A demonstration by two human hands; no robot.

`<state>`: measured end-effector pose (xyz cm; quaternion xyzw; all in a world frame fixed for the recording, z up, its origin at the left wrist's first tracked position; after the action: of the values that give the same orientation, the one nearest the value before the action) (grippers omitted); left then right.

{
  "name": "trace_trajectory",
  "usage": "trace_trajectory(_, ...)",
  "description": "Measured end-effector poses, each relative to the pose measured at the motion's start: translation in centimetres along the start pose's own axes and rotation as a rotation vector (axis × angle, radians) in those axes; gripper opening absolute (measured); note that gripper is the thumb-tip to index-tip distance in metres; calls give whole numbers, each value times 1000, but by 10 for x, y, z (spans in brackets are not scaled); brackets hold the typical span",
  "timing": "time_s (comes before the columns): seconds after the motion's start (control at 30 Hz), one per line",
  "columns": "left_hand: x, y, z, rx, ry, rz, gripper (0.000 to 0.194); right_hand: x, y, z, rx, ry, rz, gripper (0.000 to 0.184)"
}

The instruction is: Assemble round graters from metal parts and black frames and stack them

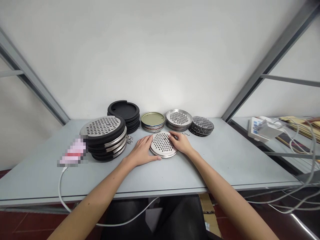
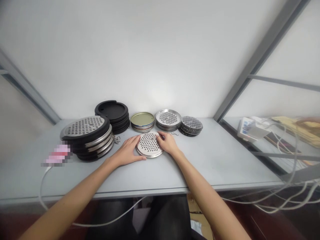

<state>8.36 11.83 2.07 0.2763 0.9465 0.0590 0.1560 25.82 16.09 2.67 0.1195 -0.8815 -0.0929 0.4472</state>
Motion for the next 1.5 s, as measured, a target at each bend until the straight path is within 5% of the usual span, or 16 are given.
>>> trace_trajectory(0.47,-2,-1,-4,-49,-3,24,103,-3,1,1,-4,-45,22,37)
trace_trajectory(0.83,-8,-3,-5,-75,84,78,77,-4,2,-3,-5,-44,15,36)
trace_trajectory(1.5,-5,-1,-6,-57,36,42,79,4,2,-2,-7,-85,-81,32)
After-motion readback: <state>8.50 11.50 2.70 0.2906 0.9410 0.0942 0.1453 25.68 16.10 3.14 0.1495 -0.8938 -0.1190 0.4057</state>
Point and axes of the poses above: each hand's wrist, its own y-axis towards the middle knuckle, its own z-axis out of the palm, x = y × z, the point moved 10 cm from there along y, towards the middle knuckle, and after that the axes turned 12 degrees about y, right-handed, at the moved point
